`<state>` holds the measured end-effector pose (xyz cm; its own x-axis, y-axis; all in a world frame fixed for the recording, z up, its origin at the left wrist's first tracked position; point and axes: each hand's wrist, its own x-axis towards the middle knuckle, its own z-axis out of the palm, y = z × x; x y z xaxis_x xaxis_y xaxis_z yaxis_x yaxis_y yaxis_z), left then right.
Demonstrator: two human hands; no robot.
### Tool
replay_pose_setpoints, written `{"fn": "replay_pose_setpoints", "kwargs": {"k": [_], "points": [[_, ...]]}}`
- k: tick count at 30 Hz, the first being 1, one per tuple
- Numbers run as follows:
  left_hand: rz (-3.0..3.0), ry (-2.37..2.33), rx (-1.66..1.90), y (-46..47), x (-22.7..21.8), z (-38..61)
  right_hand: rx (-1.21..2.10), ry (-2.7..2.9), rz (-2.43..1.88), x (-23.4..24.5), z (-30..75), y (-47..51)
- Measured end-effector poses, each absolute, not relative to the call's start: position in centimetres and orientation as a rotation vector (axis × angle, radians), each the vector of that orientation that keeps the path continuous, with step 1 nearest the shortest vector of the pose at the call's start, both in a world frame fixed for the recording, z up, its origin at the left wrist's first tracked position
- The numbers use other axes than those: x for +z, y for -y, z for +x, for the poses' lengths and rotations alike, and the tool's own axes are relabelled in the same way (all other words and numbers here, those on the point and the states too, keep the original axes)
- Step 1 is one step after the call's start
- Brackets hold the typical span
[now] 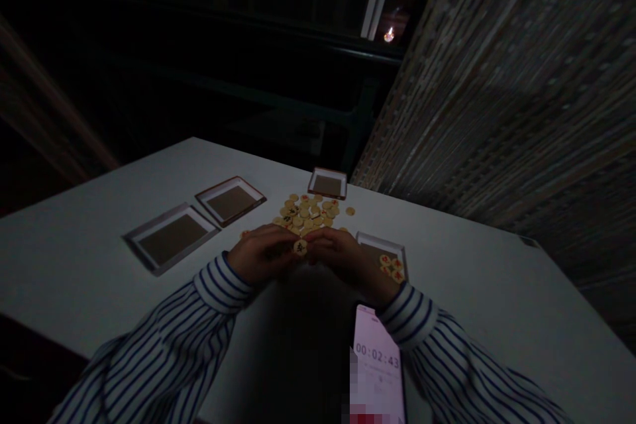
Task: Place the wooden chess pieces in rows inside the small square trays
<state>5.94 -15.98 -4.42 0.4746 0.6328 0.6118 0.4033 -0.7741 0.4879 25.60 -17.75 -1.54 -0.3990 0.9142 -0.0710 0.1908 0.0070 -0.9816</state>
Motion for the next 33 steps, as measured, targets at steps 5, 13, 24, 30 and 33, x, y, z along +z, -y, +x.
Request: {"fn": "replay_pose_setpoints", "kwargs": {"k": [5,13,24,30,33], "points": [[2.279,-0.933,1.175,16.3,-4.4,6.0,1.401,1.621,-1.183,-2.1,25.7,17.4],[1.701,-0.897,1.087,16.3,-4.5,6.6,1.123,1.834,-1.181,-1.5,25.7,17.9],[1.446,-0.869,1.032,15.8,-4.5,6.5,0.247,2.400,-1.146,-0.6,25.2,18.4],[1.435,-0.872,0.956,15.9,-4.6,6.5,0.040,2.533,-1.138,-0.8,25.0,18.4],[1.522,-0.938,0.989,15.6,-4.5,6.2,-0.012,2.575,-1.158,-1.0,25.2,18.5]]}}
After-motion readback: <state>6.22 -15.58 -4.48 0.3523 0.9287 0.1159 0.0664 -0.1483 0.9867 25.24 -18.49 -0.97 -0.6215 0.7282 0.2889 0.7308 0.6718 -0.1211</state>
